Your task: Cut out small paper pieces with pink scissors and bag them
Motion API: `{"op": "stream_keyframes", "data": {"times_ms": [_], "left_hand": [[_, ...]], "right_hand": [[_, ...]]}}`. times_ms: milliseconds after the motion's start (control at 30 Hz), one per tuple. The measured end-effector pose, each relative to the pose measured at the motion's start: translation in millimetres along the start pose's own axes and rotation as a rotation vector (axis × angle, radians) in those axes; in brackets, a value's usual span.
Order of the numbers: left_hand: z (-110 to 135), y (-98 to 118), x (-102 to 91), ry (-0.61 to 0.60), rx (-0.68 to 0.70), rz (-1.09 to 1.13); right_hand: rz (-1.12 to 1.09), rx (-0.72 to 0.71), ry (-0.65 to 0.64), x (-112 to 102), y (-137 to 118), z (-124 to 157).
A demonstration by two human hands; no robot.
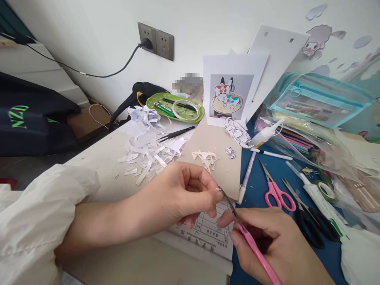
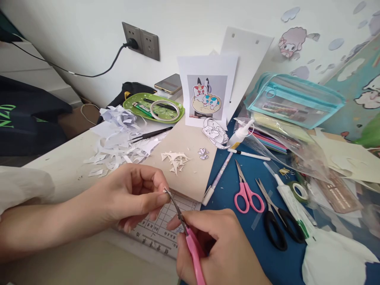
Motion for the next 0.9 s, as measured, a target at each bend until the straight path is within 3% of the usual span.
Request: {"op": "stream_keyframes", "data": {"times_ms": [267, 467, 700, 900], "left_hand": [[-3, -3, 1.3, 0.063, 0.095, -0.013], [-5, -9, 3.4, 0.047, 0.133, 0.044], [-4, -6, 3.2, 0.024, 0.120, 0.059], [-2, -5, 3.1, 0.010, 0.088, 0.058]], "right_hand": [[-0.056, -0.066, 0.035, -1, 2, -3], [-0.061, -0.073, 0.066, 0, -2, -3], [-0.123, 0.040, 0.032, 3, -1, -1], [-0.262, 0.234, 0.224, 6, 1, 8]]}}
Point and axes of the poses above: each hand's wrist, its own z-axis away from the middle knuckle, its own x-axis out of the palm, y = z × x, the point moved 3 cm from there along -z, towards the middle knuckle, and after that the axes turned 10 degrees about -z, right-handed, at the moved point
